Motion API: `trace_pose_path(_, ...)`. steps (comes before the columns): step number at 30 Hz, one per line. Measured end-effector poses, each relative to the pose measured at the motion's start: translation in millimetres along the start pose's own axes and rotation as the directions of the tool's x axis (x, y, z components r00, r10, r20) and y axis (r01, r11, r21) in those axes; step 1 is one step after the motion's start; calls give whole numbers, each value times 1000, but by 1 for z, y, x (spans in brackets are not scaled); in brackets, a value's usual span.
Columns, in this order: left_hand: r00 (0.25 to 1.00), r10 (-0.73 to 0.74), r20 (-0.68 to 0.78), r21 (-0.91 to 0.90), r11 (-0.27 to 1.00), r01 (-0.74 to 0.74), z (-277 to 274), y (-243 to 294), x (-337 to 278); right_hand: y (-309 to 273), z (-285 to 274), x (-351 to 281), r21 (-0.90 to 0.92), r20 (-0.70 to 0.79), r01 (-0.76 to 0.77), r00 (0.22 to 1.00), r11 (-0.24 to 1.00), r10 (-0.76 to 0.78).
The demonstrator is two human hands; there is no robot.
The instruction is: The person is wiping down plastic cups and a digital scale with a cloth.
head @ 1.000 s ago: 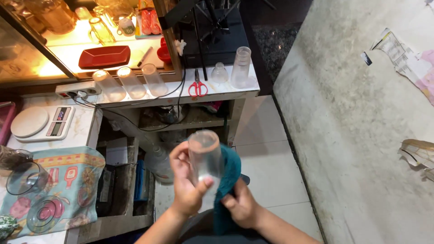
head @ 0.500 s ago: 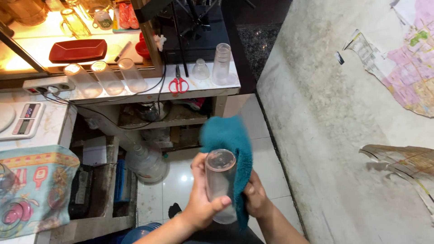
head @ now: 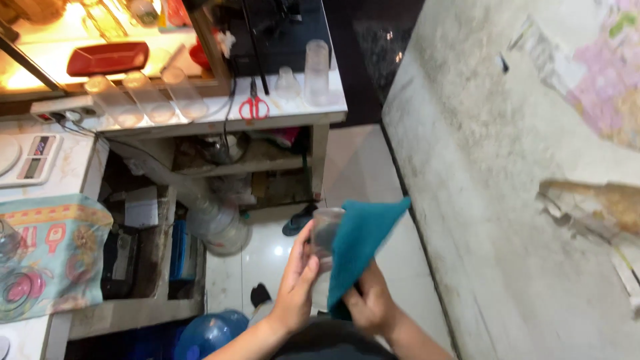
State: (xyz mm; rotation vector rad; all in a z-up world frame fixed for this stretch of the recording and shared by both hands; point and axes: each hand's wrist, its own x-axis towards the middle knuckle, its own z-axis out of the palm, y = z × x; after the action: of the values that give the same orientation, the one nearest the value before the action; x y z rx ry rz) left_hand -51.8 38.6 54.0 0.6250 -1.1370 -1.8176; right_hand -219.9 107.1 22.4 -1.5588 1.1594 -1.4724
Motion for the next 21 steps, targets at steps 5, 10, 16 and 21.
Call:
trace_pose_path(5, 987, 94, 134, -45, 995, -89, 14, 13, -3, 34, -1, -7, 373, 38, -152, 988, 915, 148)
trace_pose_path(10, 949, 312, 43, 372, 877, -305, -1, 21, 3, 50, 20, -47, 606, 76, -227, 971, 763, 228)
trace_pose_path(16, 937, 313, 153, 795, 525, -305, 1, 29, -3, 60, 9, -52, 445, 15, -134, 990, 885, 142)
trace_pose_path(21, 950, 227, 214, 685, 658, -312, 17, 28, -10, 40, -3, -28, 265, -60, -90, 992, 960, 109)
